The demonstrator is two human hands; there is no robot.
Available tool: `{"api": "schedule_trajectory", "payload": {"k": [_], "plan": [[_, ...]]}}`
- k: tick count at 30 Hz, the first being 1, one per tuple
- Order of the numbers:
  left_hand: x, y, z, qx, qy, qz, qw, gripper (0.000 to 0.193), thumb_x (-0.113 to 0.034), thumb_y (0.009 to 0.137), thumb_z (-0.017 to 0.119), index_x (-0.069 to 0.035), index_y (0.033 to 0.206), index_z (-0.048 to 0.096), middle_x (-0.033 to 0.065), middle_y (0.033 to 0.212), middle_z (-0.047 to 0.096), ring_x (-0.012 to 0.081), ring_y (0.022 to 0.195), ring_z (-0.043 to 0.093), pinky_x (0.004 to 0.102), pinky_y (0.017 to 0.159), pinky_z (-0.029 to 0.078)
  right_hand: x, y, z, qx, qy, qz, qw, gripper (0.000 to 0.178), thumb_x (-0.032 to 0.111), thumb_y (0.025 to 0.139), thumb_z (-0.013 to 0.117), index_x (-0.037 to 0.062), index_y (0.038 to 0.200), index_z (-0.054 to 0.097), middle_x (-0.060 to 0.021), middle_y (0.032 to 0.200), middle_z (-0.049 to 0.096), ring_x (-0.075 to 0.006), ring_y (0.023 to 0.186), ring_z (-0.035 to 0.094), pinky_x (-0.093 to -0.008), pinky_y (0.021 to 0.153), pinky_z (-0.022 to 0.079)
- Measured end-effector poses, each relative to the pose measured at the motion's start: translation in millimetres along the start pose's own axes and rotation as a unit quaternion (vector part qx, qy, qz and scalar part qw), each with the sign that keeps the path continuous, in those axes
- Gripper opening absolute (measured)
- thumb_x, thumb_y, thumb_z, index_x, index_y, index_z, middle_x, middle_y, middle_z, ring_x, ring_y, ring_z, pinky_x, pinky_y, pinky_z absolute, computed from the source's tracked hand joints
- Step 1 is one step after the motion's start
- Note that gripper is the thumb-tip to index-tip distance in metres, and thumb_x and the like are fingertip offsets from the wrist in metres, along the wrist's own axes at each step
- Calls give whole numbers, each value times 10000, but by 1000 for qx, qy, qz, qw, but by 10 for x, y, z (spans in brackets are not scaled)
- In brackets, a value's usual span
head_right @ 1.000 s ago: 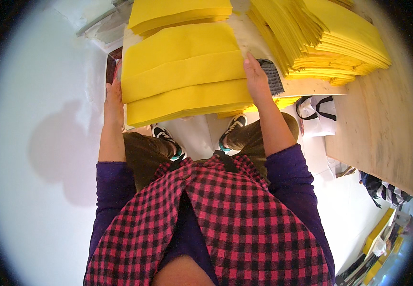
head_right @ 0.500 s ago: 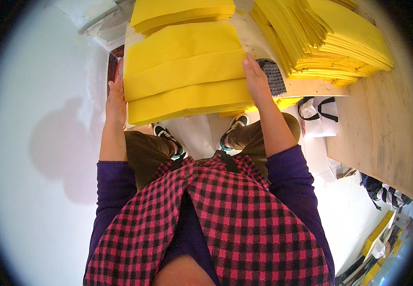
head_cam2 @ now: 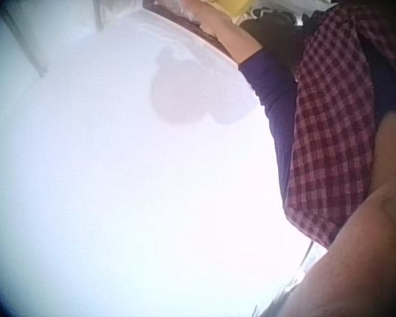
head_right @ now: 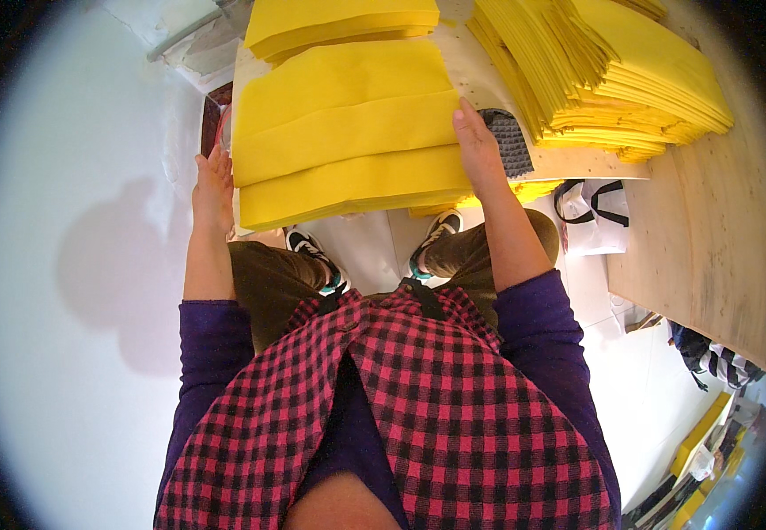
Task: The person folds yellow fabric sheets on a table, aligning edges and pressing creases. The folded pieces are stacked on the table.
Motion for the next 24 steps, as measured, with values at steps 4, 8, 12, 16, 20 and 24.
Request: {"api": "schedule_trajectory", "payload": {"k": [4, 8, 12, 16, 20, 24], "plan": [[94, -50, 58, 46, -32, -23, 998, 709, -518, 995, 269, 15, 1459, 211, 153, 1498, 293, 238, 1383, 287, 342, 1130, 208, -2, 0, -1, 0, -6, -7, 1000, 558, 395, 981, 448, -6, 1369, 427, -150, 1385, 452, -222, 1274, 422, -305, 1059, 304], [49, -56, 60, 35, 22, -11, 999, 707, -527, 992, 270, 1, 1461, 222, 148, 1494, 305, 236, 1378, 295, 337, 1121, 229, -16, 5, -10, -2, 1, -2, 1000, 583, 417, 967, 472, 9, 1380, 417, -168, 1401, 437, -242, 1299, 403, -311, 1070, 291], [-3, -54, 29, 17, 111, -7, 994, 678, -521, 987, 281, -20, 1444, 285, 148, 1477, 338, 246, 1371, 309, 351, 1113, 244, 56, -10, -45, -19, -9, -21, 1000, 576, 418, 956, 496, 7, 1358, 445, -176, 1375, 463, -250, 1286, 423, -318, 1063, 304], [-126, -33, 43, 2, 204, 64, 977, 606, -464, 993, 315, -36, 1421, 332, 158, 1465, 354, 268, 1371, 310, 370, 1118, 232, 209, -141, -192, -72, -41, -47, 995, 487, 329, 981, 468, -7, 1334, 465, -139, 1343, 494, -229, 1250, 448, -324, 1067, 304], [-342, -159, 287, 13, 340, 239, 910, 536, -408, 999, 349, -52, 1399, 379, 168, 1453, 370, 291, 1370, 311, 390, 1122, 221, 176, -344, -174, -58, 126, 23, 990, 417, 240, 985, 458, -41, 1292, 471, -172, 1292, 518, -256, 1217, 488, -354, 1048, 362], [-311, -344, 770, 116, 402, 338, 843, 470, -351, 1004, 383, -68, 1377, 425, 178, 1442, 386, 313, 1370, 311, 409, 1127, 210, 1, -583, 4, -12, 333, 150, 931, 380, 193, 983, 448, -67, 1261, 461, -205, 1265, 522, -303, 1210, 498, -376, 1018, 418]]}}
Point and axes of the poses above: each hand's wrist, its own y-axis towards the middle knuckle, its own z-axis out of the palm, x = y × z, the point moved 8 cm from there along y, towards the middle knuckle
